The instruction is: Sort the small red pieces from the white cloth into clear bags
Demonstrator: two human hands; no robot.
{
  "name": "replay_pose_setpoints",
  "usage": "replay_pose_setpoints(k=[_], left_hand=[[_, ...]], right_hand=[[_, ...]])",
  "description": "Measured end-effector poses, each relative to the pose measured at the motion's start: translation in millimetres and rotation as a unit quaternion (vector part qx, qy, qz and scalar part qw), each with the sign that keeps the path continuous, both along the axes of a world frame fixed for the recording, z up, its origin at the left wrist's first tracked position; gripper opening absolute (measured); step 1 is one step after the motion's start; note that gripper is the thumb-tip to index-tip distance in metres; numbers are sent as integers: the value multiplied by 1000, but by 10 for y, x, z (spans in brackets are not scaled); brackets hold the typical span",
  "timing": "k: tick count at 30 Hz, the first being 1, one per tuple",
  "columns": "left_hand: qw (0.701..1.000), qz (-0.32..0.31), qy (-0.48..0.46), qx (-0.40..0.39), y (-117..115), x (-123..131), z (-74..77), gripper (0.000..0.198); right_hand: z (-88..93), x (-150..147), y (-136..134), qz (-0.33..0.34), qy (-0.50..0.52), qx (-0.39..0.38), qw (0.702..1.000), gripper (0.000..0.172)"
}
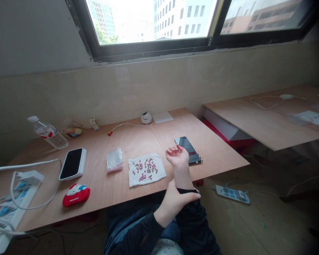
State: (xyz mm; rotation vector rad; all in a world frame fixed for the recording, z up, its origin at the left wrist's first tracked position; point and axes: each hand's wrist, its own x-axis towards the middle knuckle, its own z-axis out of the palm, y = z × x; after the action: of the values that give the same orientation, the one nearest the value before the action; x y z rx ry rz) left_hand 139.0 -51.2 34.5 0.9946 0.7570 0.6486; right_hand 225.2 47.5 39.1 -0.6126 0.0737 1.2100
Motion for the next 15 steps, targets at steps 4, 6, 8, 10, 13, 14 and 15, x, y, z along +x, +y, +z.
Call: replay_pose_setpoints(k=[4, 6, 8, 10, 13, 14, 15], left_hand=[[999, -31, -17, -7, -24, 12, 38, 35], [999, -39, -21, -15, -26, 6, 47, 37], [998, -57, -27, -22, 1, -14, 52, 38], [994, -88, -47, -34, 65, -44, 52, 41], [981, -127, -111, -92, 197, -78, 39, 37], [975, -130, -140, -116, 234, -81, 29, 34], [967, -131, -169, -140, 261, -78, 17, 31]], right_hand=[[24, 122, -67, -59, 32, -11, 998, 29], [42, 157, -77, -92, 49, -25, 994, 28], [60, 162, -67, -111, 52, -36, 992, 26], [75, 133, -44, -112, 52, -41, 991, 24], [86, 33, -4, -67, 32, -35, 997, 22], [84, -6, 8, -44, 21, -31, 998, 22], [79, -43, 18, -19, 11, -27, 999, 22]])
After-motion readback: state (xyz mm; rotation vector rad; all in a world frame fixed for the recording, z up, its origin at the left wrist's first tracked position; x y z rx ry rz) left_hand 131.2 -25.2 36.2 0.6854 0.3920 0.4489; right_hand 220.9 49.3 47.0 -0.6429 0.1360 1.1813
